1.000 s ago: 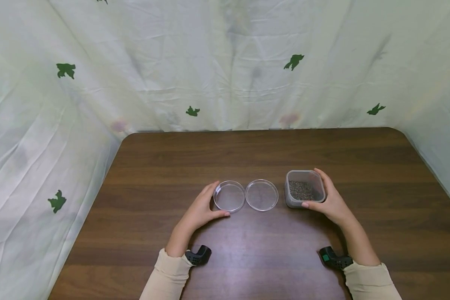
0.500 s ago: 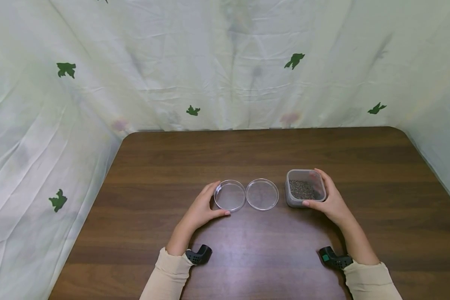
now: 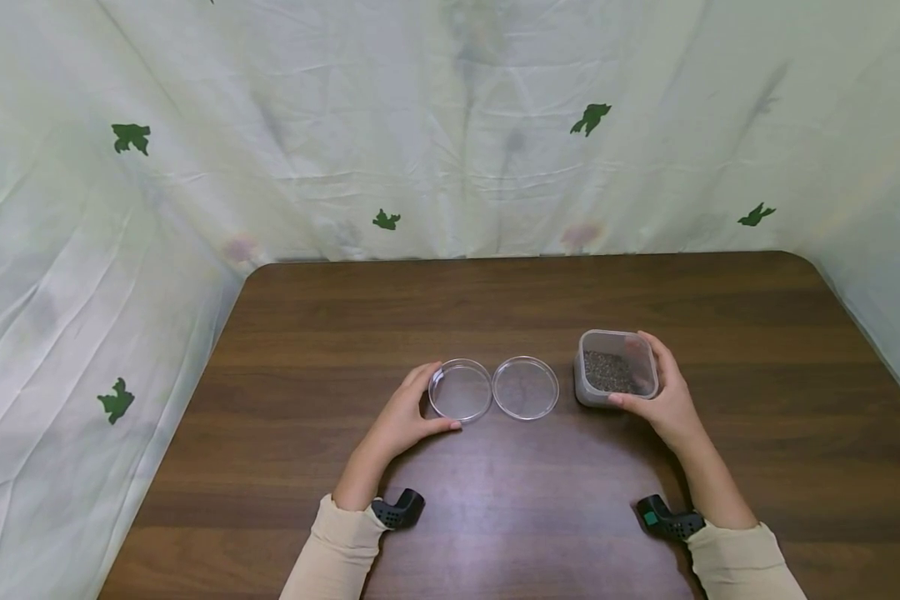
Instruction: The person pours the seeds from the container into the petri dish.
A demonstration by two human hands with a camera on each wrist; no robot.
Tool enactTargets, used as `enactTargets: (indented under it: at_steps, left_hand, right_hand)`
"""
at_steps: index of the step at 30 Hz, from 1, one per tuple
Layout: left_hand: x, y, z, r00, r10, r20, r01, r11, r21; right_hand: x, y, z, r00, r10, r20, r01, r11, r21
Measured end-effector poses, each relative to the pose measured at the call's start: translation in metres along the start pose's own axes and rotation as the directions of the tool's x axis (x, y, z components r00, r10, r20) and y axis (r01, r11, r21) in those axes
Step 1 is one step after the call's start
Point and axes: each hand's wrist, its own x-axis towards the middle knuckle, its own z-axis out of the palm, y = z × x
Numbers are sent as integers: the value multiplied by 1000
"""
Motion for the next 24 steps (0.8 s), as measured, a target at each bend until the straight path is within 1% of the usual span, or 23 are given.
enactTargets:
  at_steps: [8,12,17,24]
  left_hand:
    - [0,1,-1,1000,11,-1,-11,1000,-14]
    - [0,1,-1,1000,15,-1,-15,1000,-14]
    - [0,-1,0,1000,24,-5,-24,1000,-14]
    - [0,1,-1,1000,26,-5,-26,999,-26]
  right_hand:
    - [1,-2,1,999,11,-46,-12,1000,-19]
    - [2,-15,7,997,0,-75,0,1000,5]
    - [2,-36,17,994,-37,-99,41,998,38]
    - [8,-44,27,992,-62,-114,68,997,45]
